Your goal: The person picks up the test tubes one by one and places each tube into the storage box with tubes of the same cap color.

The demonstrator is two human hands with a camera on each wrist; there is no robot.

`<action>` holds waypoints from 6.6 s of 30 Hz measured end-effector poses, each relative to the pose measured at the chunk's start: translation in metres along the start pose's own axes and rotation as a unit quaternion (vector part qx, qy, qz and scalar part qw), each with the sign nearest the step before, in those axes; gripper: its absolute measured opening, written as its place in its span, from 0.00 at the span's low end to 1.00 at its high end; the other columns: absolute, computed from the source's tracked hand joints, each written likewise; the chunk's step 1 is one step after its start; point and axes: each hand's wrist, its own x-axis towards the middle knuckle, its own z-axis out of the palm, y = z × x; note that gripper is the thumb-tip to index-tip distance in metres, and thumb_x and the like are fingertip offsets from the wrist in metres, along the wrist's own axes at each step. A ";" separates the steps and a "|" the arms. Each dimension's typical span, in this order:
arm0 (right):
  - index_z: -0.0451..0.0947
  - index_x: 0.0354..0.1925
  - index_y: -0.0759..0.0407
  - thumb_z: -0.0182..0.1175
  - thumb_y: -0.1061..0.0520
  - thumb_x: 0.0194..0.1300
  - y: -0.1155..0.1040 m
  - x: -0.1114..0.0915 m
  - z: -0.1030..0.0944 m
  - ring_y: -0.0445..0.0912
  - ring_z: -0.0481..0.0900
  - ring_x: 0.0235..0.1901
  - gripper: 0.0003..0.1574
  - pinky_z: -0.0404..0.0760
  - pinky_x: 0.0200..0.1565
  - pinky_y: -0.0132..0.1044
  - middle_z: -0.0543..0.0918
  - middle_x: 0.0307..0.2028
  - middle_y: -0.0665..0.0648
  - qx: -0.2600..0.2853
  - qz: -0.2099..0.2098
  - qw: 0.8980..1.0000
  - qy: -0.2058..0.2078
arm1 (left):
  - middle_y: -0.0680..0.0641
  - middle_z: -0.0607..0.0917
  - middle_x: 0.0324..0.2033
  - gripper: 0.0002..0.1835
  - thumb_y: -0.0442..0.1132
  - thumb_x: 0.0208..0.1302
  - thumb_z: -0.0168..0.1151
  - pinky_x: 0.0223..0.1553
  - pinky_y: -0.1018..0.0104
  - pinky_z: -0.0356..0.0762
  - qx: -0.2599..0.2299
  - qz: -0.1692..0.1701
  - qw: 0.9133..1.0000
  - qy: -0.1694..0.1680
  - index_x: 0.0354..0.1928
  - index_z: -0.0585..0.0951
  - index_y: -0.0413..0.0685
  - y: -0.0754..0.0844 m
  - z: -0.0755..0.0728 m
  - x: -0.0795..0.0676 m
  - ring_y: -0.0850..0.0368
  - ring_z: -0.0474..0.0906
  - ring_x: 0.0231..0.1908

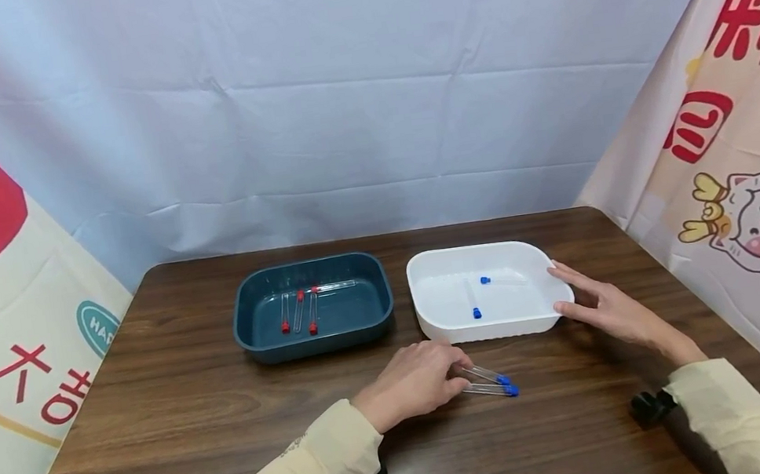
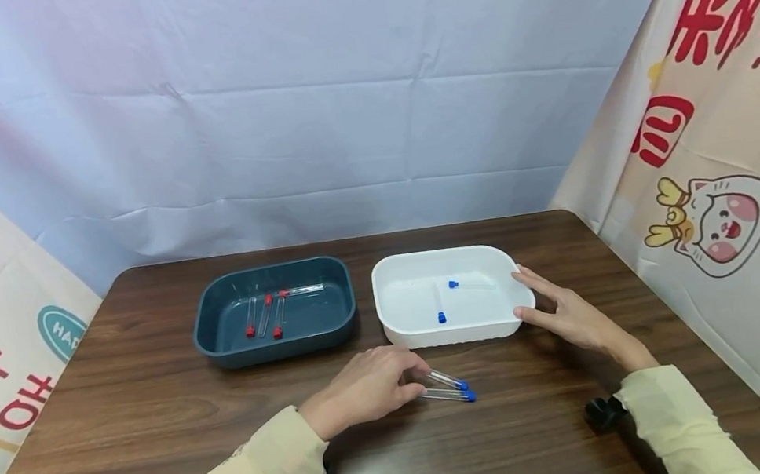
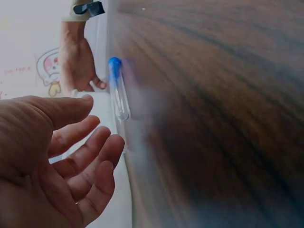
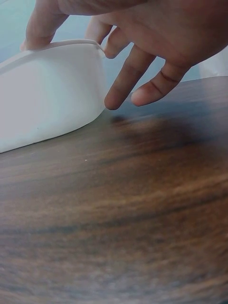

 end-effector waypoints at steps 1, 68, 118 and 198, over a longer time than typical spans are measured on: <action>0.55 0.82 0.56 0.65 0.51 0.74 0.000 0.000 0.000 0.70 0.49 0.76 0.47 0.57 0.64 0.75 0.51 0.81 0.63 -0.001 0.000 1.000 0.000 | 0.60 0.82 0.37 0.10 0.46 0.71 0.69 0.33 0.72 0.71 0.001 -0.003 1.000 0.000 0.51 0.89 0.58 0.000 0.001 0.000 0.66 0.71 0.32; 0.57 0.81 0.55 0.64 0.53 0.74 -0.001 -0.002 0.002 0.55 0.50 0.78 0.45 0.53 0.58 0.15 0.53 0.80 0.60 -0.013 -0.030 0.999 0.011 | 0.65 0.76 0.22 0.11 0.48 0.64 0.74 0.28 0.70 0.70 0.020 -0.056 0.998 -0.014 0.26 0.82 0.62 0.000 0.005 -0.033 0.69 0.71 0.24; 0.57 0.81 0.54 0.65 0.53 0.74 0.003 -0.002 0.003 0.60 0.52 0.77 0.45 0.53 0.61 0.18 0.54 0.80 0.62 -0.014 -0.025 0.999 0.017 | 0.54 0.73 0.18 0.15 0.41 0.59 0.77 0.21 0.67 0.65 -0.101 -0.183 0.977 0.034 0.25 0.77 0.49 -0.002 0.004 -0.064 0.62 0.66 0.20; 0.56 0.81 0.53 0.64 0.53 0.75 0.003 -0.003 0.005 0.61 0.51 0.77 0.45 0.53 0.58 0.15 0.53 0.80 0.59 -0.013 -0.021 1.000 0.017 | 0.56 0.72 0.51 0.49 0.64 0.48 0.81 0.56 0.67 0.75 0.033 -0.038 0.997 -0.054 0.68 0.75 0.48 -0.033 -0.010 -0.059 0.63 0.69 0.53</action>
